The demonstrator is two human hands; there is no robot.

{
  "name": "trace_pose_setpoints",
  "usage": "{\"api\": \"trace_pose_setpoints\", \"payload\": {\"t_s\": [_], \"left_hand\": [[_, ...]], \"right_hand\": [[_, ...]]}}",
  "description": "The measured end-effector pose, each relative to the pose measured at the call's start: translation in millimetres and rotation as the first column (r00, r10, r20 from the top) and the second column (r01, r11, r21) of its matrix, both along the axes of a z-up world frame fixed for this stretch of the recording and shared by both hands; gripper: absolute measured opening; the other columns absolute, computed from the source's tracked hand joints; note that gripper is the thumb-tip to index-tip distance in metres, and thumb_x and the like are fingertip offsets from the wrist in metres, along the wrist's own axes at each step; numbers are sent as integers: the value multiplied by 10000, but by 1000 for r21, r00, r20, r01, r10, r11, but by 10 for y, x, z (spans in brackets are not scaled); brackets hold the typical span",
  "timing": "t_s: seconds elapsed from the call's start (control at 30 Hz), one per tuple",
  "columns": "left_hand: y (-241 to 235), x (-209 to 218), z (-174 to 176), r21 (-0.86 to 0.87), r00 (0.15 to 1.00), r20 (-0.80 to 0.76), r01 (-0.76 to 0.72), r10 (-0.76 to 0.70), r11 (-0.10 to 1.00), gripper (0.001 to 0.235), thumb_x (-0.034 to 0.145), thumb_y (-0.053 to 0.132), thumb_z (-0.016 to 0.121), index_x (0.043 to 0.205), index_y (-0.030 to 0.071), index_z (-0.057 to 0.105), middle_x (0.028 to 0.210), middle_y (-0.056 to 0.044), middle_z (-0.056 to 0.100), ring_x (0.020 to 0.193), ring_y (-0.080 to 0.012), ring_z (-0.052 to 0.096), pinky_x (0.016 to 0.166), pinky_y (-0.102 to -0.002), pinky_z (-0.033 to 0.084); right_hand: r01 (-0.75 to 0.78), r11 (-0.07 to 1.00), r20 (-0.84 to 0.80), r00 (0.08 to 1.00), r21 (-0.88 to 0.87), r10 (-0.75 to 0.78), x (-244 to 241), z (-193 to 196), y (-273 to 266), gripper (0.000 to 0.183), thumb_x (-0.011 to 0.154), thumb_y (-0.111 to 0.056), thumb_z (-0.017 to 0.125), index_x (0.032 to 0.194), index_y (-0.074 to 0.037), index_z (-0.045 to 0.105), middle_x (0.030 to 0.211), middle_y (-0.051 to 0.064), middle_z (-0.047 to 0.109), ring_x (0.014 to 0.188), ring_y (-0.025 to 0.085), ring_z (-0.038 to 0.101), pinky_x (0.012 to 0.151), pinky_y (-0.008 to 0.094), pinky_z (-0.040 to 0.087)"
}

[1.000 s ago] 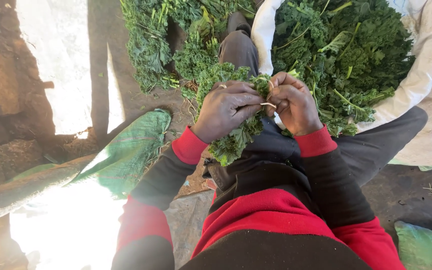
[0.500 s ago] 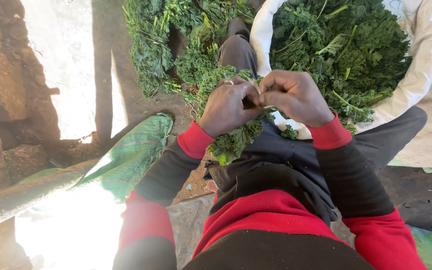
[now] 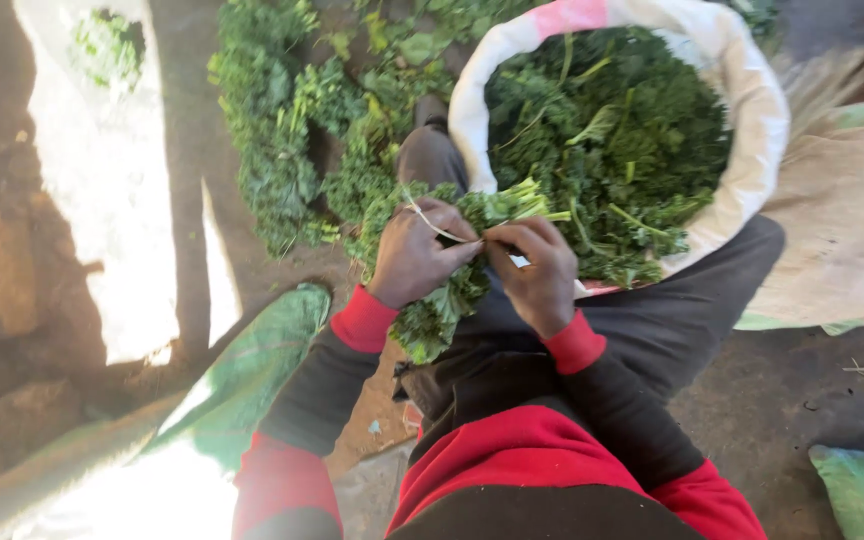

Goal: The person sits on the ground and gathers leafy green vegetables from a large sack. They bundle the vegetables together by hand and tie them with thin strips of material, then place the finished bundles on the ground.

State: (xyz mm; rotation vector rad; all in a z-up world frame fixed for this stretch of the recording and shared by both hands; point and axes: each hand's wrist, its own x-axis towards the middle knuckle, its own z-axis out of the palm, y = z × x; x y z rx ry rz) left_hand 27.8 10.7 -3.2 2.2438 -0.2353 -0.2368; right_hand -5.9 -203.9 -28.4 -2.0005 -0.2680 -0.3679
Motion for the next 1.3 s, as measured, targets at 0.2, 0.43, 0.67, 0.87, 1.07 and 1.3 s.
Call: {"api": "trace_pose_setpoints", "payload": {"t_s": [0.2,0.43,0.67,0.87,1.07,1.3], "left_hand": [[-62,-49,-66,-49,997,68,-33,37,998,127,872,299,961,982,291,898,915,20,863,1158,-237,798,1105,-408,564],[-147,-7,24,-87,990,133,50,-38,995,118,914,352,975,994,289,914,1021,63,870,1119,-243,818,1045,-403,606],[-193,-10,-6,-96,981,192,39,-20,995,117,923,354,973,914,248,925,948,-2,881,1020,-283,851,967,-412,620],[-178,64,-43,-99,978,206,61,-40,993,169,929,374,973,892,218,922,933,-2,888,988,-258,848,976,-370,587],[-141,45,-37,-59,971,233,75,-59,995,174,929,359,965,902,199,904,934,-23,882,977,-300,834,931,-393,583],[-147,36,-29,2,957,277,86,-83,996,151,933,369,958,914,229,902,945,10,880,985,-271,830,921,-384,579]], "right_hand": [[40,998,-163,986,48,-32,-200,-126,31,237,900,-192,954,1130,-196,899,699,14,583,629,241,670,590,467,548],[5,920,-427,887,393,178,-153,-253,-88,225,1030,-25,815,1253,-20,837,606,-46,435,550,122,534,481,365,430],[60,767,-667,539,639,514,119,-269,-152,352,857,-154,968,1111,19,797,666,57,638,571,123,599,503,373,658],[-164,930,-664,660,329,351,147,-356,-144,254,984,-289,866,1143,-96,822,739,76,752,724,223,721,646,440,638],[-139,989,-568,818,-46,89,88,-38,-195,175,979,-354,801,1105,-237,835,697,-16,761,685,306,773,681,474,626],[-146,910,-370,929,-389,-9,157,93,-269,134,1026,-379,751,978,-280,826,621,-62,695,584,225,728,612,397,609]]}}
